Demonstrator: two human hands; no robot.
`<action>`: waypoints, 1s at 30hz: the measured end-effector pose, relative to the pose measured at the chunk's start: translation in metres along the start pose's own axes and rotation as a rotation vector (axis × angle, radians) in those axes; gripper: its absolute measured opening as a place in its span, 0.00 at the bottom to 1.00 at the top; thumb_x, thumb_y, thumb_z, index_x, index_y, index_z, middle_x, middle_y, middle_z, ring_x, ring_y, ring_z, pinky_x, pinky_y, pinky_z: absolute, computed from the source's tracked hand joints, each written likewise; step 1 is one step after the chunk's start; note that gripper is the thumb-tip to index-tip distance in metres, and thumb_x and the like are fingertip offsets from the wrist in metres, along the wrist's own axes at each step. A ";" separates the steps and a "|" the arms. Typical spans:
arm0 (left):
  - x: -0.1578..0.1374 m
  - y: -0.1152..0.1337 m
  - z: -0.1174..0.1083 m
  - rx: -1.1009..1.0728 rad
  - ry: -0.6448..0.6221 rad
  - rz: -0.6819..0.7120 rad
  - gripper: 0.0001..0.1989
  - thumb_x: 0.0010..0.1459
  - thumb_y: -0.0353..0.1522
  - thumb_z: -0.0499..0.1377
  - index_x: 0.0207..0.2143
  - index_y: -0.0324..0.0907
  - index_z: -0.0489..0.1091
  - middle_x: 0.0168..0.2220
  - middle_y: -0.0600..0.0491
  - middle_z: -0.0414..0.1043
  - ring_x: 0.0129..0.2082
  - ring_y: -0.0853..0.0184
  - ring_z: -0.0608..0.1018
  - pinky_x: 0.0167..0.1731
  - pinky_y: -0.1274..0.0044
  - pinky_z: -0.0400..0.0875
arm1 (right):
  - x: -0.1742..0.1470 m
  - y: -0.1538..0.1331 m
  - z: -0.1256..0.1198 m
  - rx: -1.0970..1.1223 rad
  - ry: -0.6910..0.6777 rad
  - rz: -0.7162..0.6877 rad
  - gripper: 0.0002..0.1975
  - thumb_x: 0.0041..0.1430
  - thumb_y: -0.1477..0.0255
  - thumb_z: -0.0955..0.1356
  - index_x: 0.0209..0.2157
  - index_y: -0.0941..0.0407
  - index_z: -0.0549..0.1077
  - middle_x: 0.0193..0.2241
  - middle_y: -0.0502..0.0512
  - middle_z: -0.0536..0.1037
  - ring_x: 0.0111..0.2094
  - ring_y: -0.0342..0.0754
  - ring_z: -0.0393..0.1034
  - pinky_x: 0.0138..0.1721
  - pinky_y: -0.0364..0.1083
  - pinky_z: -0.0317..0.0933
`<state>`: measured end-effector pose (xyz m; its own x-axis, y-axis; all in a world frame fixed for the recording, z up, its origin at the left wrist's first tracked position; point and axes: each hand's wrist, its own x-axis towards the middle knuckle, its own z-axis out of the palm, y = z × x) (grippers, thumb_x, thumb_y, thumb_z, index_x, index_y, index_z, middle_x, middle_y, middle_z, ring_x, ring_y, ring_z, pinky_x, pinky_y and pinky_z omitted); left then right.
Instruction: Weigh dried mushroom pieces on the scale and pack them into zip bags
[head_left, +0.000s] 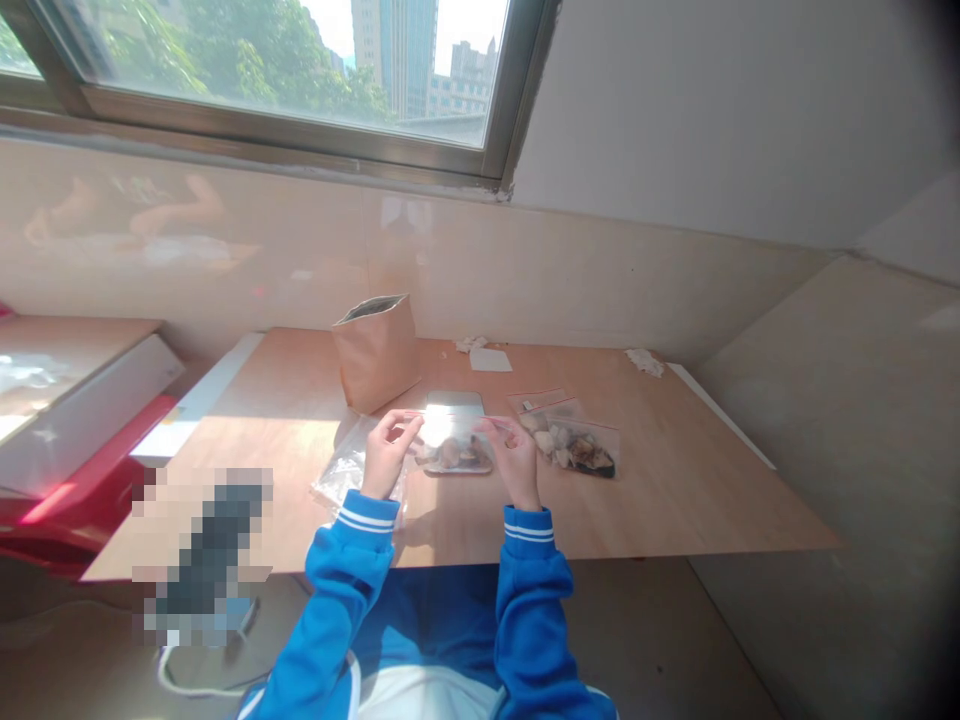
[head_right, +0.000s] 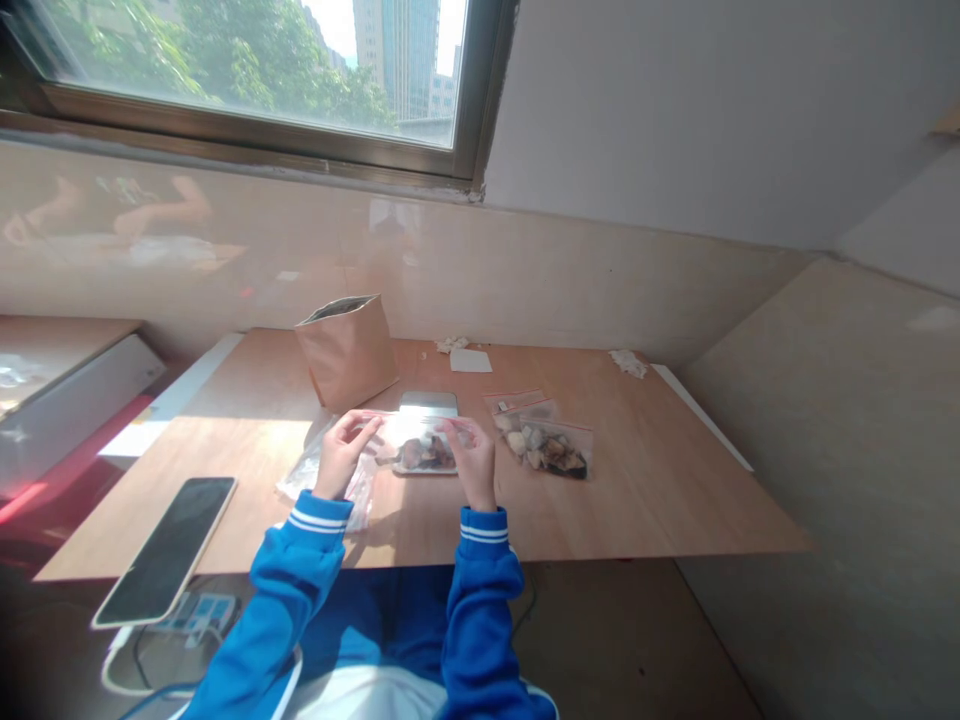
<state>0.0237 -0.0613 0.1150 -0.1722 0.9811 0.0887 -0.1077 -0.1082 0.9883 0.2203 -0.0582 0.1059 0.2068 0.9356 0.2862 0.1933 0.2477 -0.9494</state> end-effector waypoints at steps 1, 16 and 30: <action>0.000 0.001 0.001 -0.002 -0.021 0.003 0.16 0.50 0.42 0.64 0.35 0.39 0.72 0.35 0.51 0.75 0.25 0.72 0.77 0.21 0.82 0.71 | 0.000 -0.002 -0.002 -0.050 -0.011 -0.037 0.13 0.58 0.61 0.67 0.36 0.56 0.75 0.34 0.57 0.81 0.40 0.52 0.74 0.48 0.53 0.65; -0.013 0.012 0.018 0.171 -0.177 0.219 0.08 0.56 0.38 0.62 0.33 0.43 0.76 0.35 0.50 0.75 0.37 0.66 0.76 0.32 0.79 0.71 | -0.010 -0.035 0.020 -0.426 -0.209 -0.267 0.10 0.61 0.69 0.65 0.26 0.50 0.74 0.24 0.49 0.77 0.31 0.49 0.68 0.37 0.46 0.59; -0.012 0.008 0.017 0.208 -0.168 0.482 0.09 0.60 0.34 0.58 0.37 0.45 0.78 0.38 0.50 0.73 0.41 0.67 0.76 0.42 0.76 0.72 | -0.014 -0.040 0.025 -0.460 -0.223 -0.355 0.12 0.65 0.68 0.63 0.28 0.53 0.73 0.26 0.51 0.78 0.30 0.48 0.69 0.38 0.46 0.58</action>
<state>0.0414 -0.0707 0.1236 0.0062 0.8424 0.5389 0.1432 -0.5341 0.8332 0.1854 -0.0747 0.1365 -0.1414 0.8582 0.4934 0.6172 0.4661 -0.6339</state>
